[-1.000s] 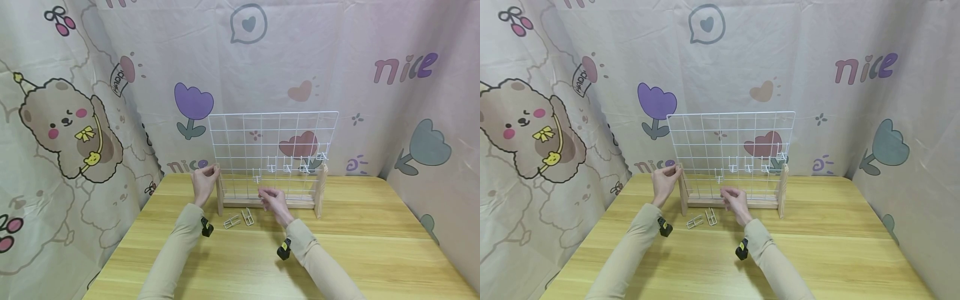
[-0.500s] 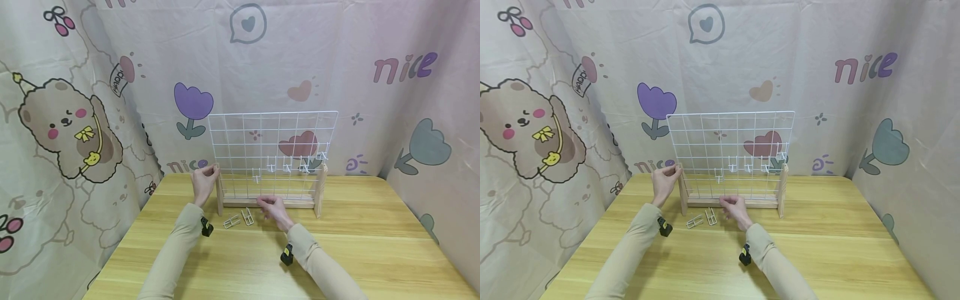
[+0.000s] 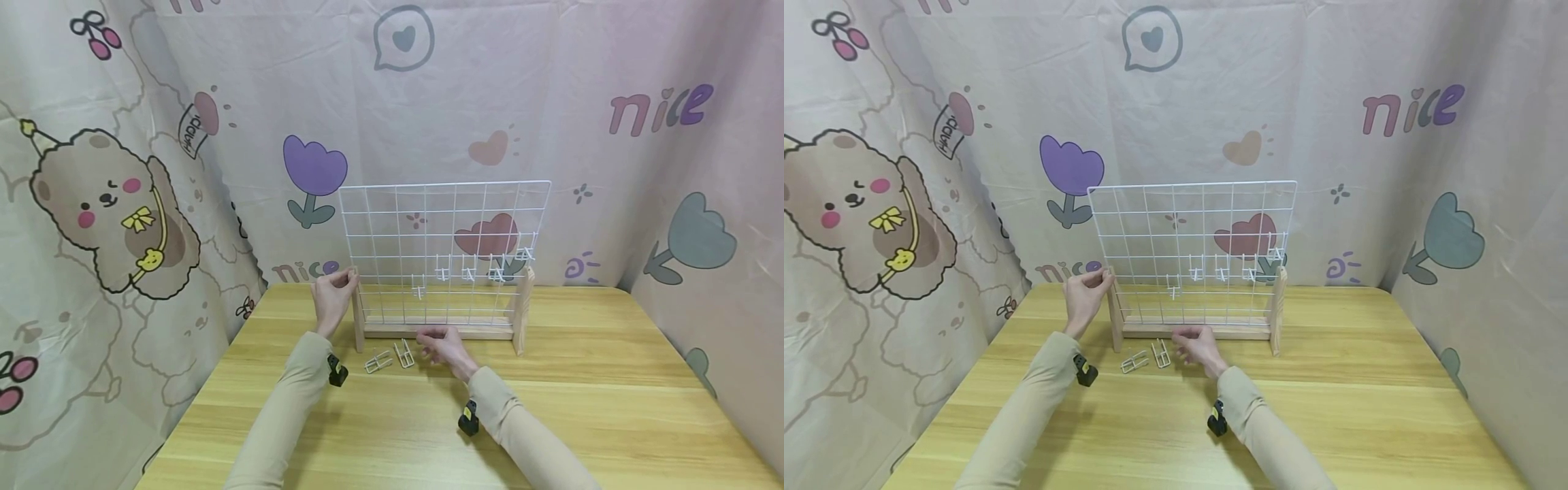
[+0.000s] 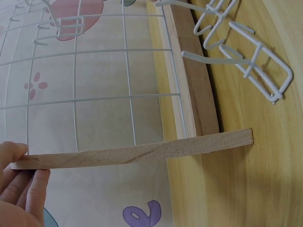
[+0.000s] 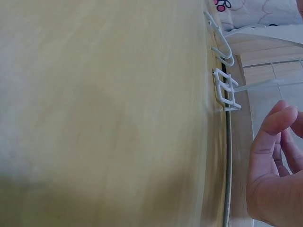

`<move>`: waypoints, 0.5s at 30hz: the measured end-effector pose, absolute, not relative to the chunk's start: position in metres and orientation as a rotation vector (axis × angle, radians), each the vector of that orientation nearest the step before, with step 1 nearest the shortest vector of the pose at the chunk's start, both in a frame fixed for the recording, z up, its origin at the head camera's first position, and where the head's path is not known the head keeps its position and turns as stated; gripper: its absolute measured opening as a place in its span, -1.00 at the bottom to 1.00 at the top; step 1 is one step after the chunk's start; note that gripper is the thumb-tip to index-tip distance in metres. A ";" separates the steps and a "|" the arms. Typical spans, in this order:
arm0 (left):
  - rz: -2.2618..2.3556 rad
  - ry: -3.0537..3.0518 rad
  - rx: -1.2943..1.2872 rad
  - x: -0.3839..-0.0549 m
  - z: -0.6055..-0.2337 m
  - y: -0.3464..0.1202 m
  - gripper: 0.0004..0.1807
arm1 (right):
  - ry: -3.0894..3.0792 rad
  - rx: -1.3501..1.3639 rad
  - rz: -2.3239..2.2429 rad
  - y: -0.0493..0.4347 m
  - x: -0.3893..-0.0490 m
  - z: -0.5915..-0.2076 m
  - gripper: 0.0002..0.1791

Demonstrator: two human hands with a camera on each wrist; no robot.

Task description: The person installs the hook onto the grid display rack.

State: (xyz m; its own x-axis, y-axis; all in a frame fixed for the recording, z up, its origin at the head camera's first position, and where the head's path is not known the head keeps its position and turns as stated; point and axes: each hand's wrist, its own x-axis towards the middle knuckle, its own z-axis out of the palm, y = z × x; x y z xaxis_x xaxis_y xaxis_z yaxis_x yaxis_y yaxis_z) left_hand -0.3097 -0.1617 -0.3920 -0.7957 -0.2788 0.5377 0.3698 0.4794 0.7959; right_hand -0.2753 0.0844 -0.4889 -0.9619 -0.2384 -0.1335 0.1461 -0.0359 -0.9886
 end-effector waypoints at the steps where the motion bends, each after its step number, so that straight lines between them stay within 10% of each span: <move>1: -1.335 -2.103 -0.073 -0.310 -0.392 -0.162 -0.77 | 1.983 -0.097 -2.076 0.084 -0.275 -0.489 -0.57; 15: -1.338 -2.102 -0.086 -0.310 -0.393 -0.162 -0.77 | 2.076 -0.109 -1.959 0.080 -0.274 -0.492 -0.65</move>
